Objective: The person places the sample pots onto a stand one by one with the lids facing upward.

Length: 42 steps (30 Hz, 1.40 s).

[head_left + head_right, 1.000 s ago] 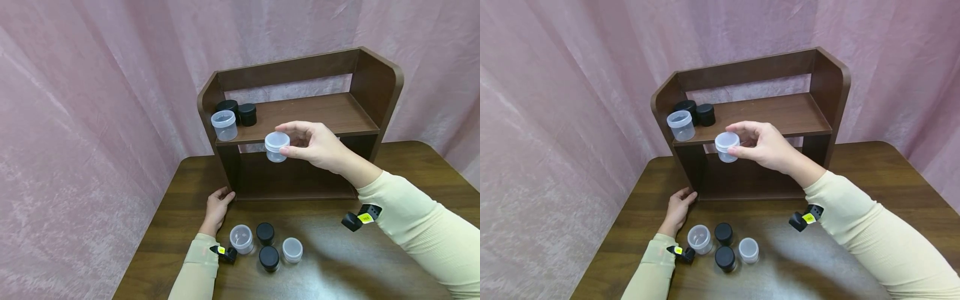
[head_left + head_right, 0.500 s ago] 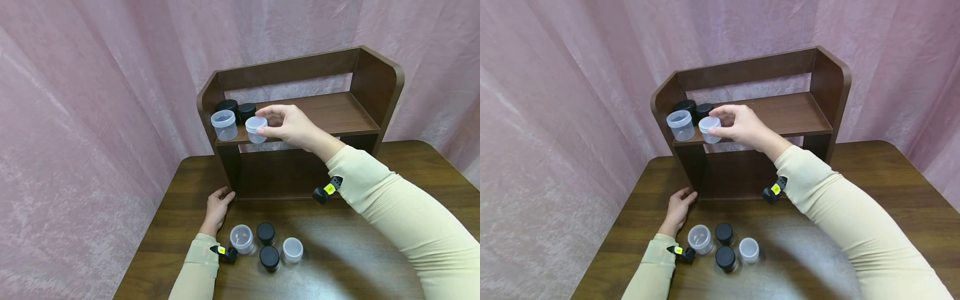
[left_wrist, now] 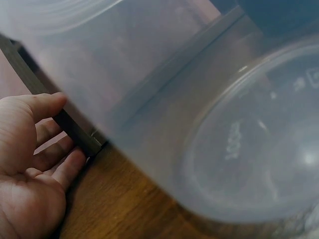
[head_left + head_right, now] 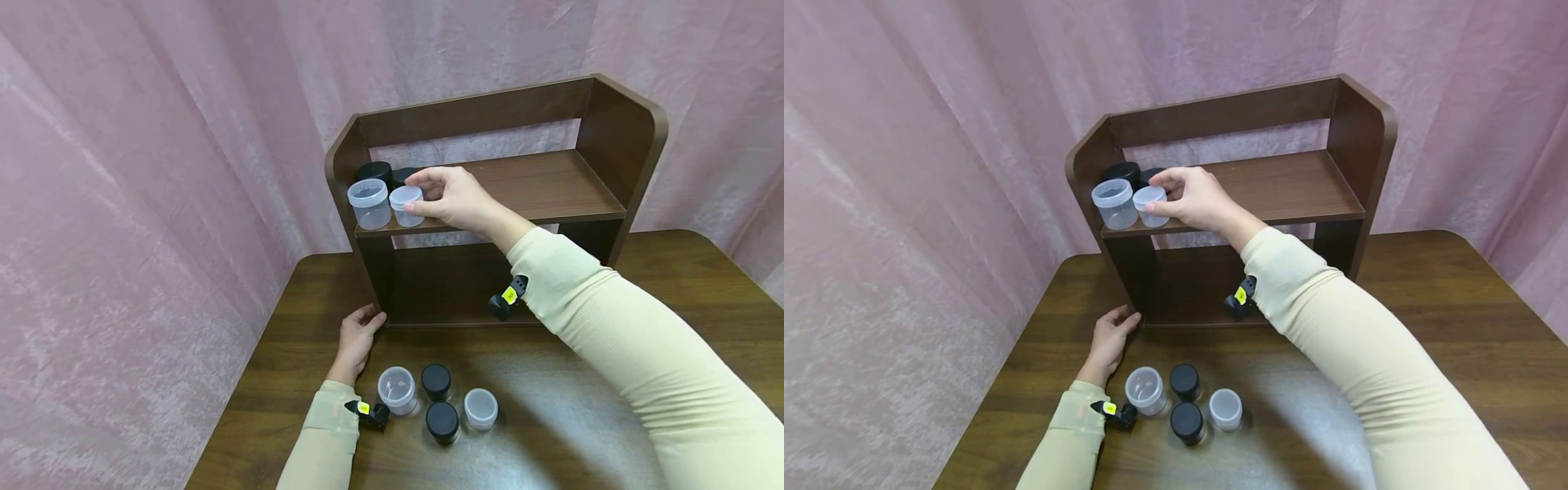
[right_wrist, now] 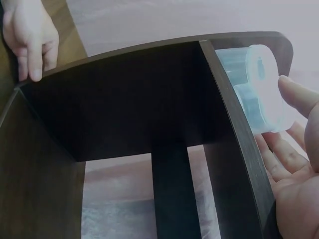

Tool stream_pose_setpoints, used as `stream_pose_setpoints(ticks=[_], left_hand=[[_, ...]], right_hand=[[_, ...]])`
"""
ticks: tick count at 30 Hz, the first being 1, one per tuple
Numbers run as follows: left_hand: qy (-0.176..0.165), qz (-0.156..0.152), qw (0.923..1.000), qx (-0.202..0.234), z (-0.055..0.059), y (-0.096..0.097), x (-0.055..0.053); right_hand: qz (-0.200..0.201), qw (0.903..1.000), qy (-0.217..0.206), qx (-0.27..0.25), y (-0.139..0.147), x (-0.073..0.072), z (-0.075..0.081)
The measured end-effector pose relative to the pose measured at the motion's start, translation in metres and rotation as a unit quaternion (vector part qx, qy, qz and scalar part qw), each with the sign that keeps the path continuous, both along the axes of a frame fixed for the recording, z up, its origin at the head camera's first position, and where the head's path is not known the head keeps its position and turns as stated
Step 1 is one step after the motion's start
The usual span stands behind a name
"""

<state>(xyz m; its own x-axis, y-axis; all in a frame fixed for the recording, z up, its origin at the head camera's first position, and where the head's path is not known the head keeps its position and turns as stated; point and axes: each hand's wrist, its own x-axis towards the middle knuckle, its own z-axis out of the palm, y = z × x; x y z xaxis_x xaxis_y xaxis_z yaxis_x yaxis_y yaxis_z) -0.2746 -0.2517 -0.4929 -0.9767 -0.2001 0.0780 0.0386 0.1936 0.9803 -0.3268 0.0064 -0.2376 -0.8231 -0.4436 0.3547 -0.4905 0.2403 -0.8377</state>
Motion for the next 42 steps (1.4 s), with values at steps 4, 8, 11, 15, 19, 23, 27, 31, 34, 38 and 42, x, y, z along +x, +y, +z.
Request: stream_pose_setpoints(ticks=[4,8,11,15,19,23,27,31,34,38,42], left_hand=[[0.004,-0.003,1.0,0.002,0.0002,-0.0007,-0.0012],[0.007,0.001,1.0,0.004,-0.0053,-0.003,-0.0038],[0.003,0.003,1.0,0.001,-0.0056,-0.0032,-0.0033],[0.003,0.005,1.0,-0.001,-0.0046,-0.0026,-0.0031],[0.005,0.005,1.0,0.002,-0.0034,-0.0021,-0.004],[0.006,0.002,1.0,0.002,-0.0035,-0.0032,-0.0039],[0.003,-0.001,1.0,-0.001,-0.0029,-0.0046,-0.0034],[0.005,0.001,1.0,0.002,-0.0018,-0.0049,-0.0048],[0.005,0.004,1.0,0.005,-0.0021,-0.005,-0.006],[0.001,0.003,0.9999,0.01,-0.0032,-0.0046,-0.0064],[0.0,0.001,0.9999,0.011,-0.0035,-0.0041,-0.0063]], right_hand=[[-0.005,0.9998,-0.011,-0.017,-0.0036,-0.0007,-0.0008],[-0.001,0.9989,-0.032,-0.036,-0.0062,-0.0011,-0.002],[0.003,0.9977,-0.051,-0.045,-0.0062,-0.0016,-0.0031],[0.003,0.9971,-0.062,-0.044,-0.0047,-0.0033,-0.0031],[0.005,0.9961,-0.075,-0.046,-0.0043,-0.0047,-0.0017],[0.004,0.9951,-0.088,-0.045,-0.0046,-0.0045,-0.0007],[-0.003,0.9955,-0.088,-0.035,-0.0057,-0.004,0.0006],[-0.004,0.9957,-0.087,-0.031,-0.0078,-0.0048,0.0023],[-0.004,0.9963,-0.082,-0.025,-0.0091,-0.0055,0.0028],[-0.007,0.9965,-0.081,-0.02,-0.0091,-0.0052,0.0025],[-0.007,0.9966,-0.08,-0.019,-0.0085,-0.0053,0.0018]])
